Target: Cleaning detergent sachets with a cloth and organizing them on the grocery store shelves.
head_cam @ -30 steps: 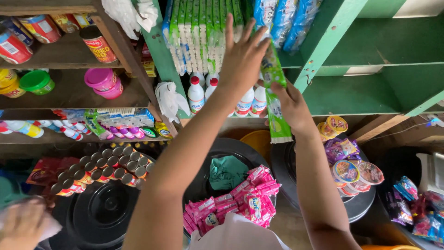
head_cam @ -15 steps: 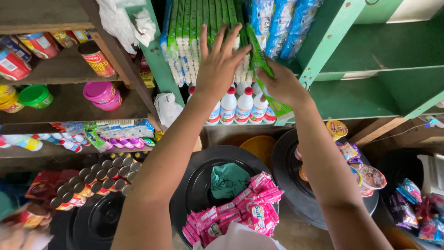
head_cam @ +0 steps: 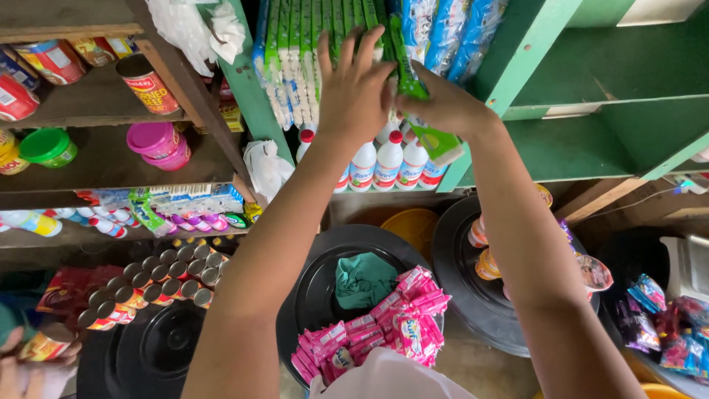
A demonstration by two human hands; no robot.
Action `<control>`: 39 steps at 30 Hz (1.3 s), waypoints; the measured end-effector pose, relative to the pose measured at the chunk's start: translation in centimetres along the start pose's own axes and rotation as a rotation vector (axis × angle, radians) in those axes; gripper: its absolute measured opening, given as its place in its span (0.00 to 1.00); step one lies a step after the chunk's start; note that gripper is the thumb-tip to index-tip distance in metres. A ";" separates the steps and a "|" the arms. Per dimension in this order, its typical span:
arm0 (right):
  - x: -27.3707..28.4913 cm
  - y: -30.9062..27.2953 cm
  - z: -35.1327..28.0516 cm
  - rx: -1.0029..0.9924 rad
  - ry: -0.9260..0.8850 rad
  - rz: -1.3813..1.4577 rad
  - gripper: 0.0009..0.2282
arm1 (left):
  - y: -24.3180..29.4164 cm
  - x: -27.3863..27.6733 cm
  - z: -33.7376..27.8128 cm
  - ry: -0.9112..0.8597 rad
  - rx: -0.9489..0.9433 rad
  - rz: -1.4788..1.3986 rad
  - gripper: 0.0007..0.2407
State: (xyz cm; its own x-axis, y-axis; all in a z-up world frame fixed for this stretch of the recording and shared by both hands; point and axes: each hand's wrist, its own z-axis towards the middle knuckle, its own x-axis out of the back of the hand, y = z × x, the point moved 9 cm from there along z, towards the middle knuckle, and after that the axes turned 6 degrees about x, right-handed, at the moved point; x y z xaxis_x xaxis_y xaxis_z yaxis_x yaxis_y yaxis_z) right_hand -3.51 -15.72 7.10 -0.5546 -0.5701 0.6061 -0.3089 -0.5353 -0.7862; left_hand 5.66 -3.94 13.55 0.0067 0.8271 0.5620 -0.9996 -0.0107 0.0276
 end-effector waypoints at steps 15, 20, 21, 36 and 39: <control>-1.7 1.6 -5.3 0.273 0.518 0.631 0.22 | -0.6 -8.6 7.0 -0.216 0.003 0.360 0.05; -0.6 0.5 -4.2 0.197 0.590 0.669 0.20 | -2.9 -14.1 7.7 -0.367 0.056 0.408 0.09; -0.7 0.3 -4.1 0.197 0.548 0.670 0.18 | -3.4 -15.3 7.6 -0.362 0.062 0.414 0.09; 1.1 0.9 0.5 0.161 0.703 0.402 0.09 | -5.4 -13.2 7.5 -0.233 0.112 0.039 0.06; 1.4 1.1 1.2 0.161 0.775 0.286 0.11 | -5.8 -13.4 7.4 -0.232 0.121 -0.024 0.06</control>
State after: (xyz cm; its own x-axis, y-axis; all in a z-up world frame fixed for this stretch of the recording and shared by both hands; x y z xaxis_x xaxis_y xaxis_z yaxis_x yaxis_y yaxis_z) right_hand -3.65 -17.87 7.25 -0.9865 -0.1398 0.0857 0.0057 -0.5512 -0.8344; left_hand 11.63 -19.13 11.92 0.0511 0.6773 0.7340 -0.9884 -0.0712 0.1345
